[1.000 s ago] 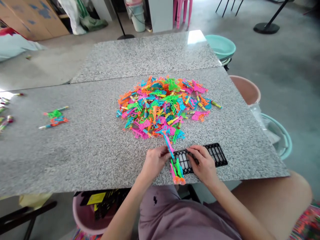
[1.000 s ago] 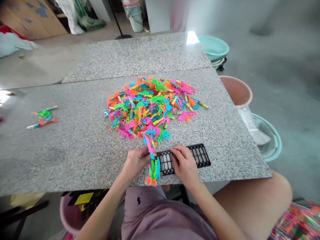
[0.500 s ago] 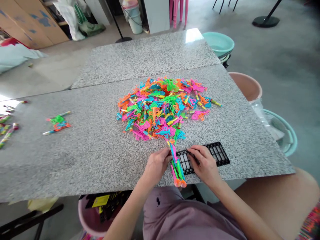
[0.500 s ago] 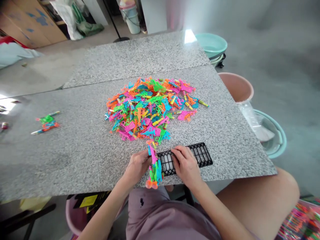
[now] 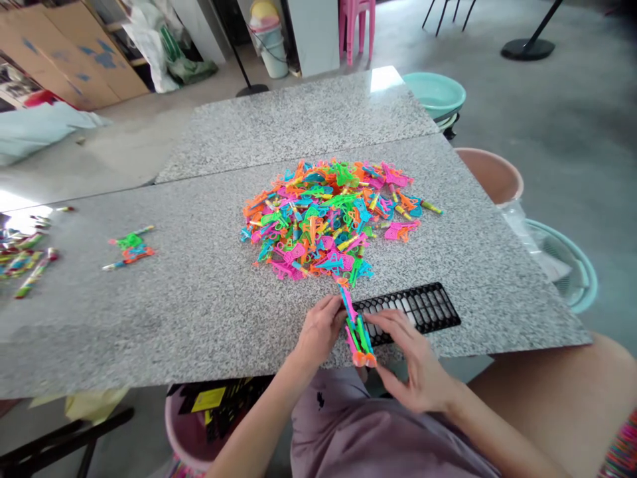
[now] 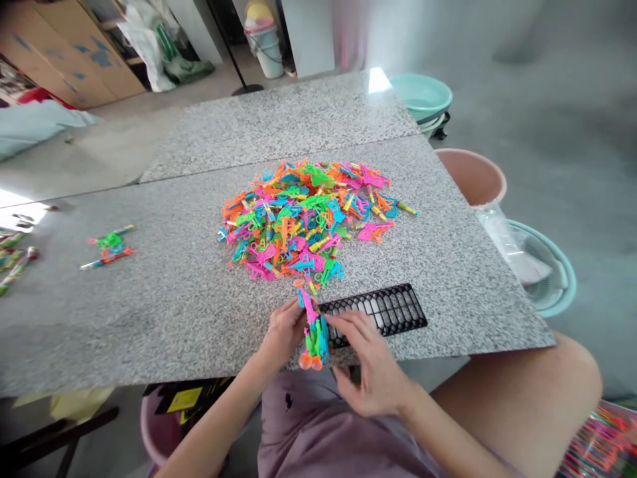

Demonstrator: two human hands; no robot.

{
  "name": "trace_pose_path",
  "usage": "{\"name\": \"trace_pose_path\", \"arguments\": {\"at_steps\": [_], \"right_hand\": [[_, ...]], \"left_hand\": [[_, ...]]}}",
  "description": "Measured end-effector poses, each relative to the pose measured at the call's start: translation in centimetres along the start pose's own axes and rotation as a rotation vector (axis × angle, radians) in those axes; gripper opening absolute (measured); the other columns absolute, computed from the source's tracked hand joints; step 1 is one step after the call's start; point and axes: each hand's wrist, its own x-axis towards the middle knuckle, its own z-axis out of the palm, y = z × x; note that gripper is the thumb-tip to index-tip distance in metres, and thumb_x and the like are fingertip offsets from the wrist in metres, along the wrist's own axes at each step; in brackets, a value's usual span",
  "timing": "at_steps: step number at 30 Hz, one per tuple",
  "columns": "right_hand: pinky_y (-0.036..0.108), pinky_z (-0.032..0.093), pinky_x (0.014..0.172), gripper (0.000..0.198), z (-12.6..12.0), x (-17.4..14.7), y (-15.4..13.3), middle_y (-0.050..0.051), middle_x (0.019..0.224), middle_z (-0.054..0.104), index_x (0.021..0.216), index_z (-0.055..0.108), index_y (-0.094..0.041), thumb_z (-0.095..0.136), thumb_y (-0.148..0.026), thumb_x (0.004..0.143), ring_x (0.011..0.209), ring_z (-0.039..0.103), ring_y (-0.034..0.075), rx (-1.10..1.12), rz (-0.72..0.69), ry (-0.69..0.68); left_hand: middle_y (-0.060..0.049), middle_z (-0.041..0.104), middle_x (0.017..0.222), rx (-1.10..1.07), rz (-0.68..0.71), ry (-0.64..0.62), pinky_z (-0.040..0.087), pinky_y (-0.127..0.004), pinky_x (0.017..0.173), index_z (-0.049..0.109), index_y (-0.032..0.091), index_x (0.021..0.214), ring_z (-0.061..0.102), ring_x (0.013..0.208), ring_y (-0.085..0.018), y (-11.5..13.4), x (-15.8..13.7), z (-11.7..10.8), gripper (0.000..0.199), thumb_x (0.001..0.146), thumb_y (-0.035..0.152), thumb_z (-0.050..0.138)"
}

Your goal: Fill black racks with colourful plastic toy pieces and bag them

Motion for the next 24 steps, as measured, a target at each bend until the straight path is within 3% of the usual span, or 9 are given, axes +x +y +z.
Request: {"name": "trace_pose_path", "arguments": {"at_steps": [2,7,12,18,24], "right_hand": [[0.048,0.04,0.105,0.072,0.6,0.0,-0.9,0.015,0.131,0.047,0.145,0.031,-0.017,0.061,-0.024,0.08,0.123,0.043,0.03,0.04,0.041,-0.029],[0.041,0.045,0.098,0.053,2.1,0.6,-0.2,0.013,0.124,0.049,0.131,0.042,-0.021,0.062,-0.026,0.082,0.117,0.047,0.027,0.112,0.056,0.036],[0.035,0.05,0.085,0.048,1.8,0.9,1.0,0.009,0.107,0.054,0.126,0.043,-0.02,0.061,-0.026,0.082,0.096,0.055,0.022,0.24,0.009,-0.006],[0.034,0.05,0.084,0.051,1.5,0.9,1.7,0.011,0.113,0.052,0.13,0.039,-0.02,0.061,-0.028,0.084,0.099,0.055,0.022,0.339,-0.034,-0.044],[0.031,0.052,0.079,0.054,1.9,0.9,1.8,0.007,0.104,0.052,0.125,0.038,-0.021,0.063,-0.019,0.077,0.09,0.057,0.019,0.339,-0.01,0.032]], "left_hand": [[-0.004,0.062,0.086,0.005,0.011,0.008,0.045,-0.026,0.068,0.062,0.018,0.094,0.059,0.075,-0.016,0.0,-0.1,0.1,0.018,0.097,0.025,0.045],[-0.004,0.061,0.083,-0.002,0.034,0.028,0.047,-0.026,0.071,0.062,0.018,0.089,0.06,0.079,-0.017,-0.6,-0.2,0.4,0.019,0.097,0.025,0.047],[-0.006,0.063,0.089,0.016,0.051,0.091,0.048,-0.027,0.073,0.063,0.018,0.089,0.061,0.083,-0.017,-1.0,-0.4,1.1,0.021,0.097,0.023,0.045],[-0.005,0.065,0.09,0.02,0.08,0.095,0.05,-0.025,0.07,0.065,0.019,0.093,0.062,0.08,-0.016,-1.3,-0.4,1.0,0.019,0.095,0.022,0.047],[-0.007,0.067,0.093,0.014,0.114,0.075,0.052,-0.027,0.072,0.067,0.019,0.099,0.065,0.084,-0.018,-1.1,-0.1,0.5,0.021,0.093,0.022,0.047]]}}
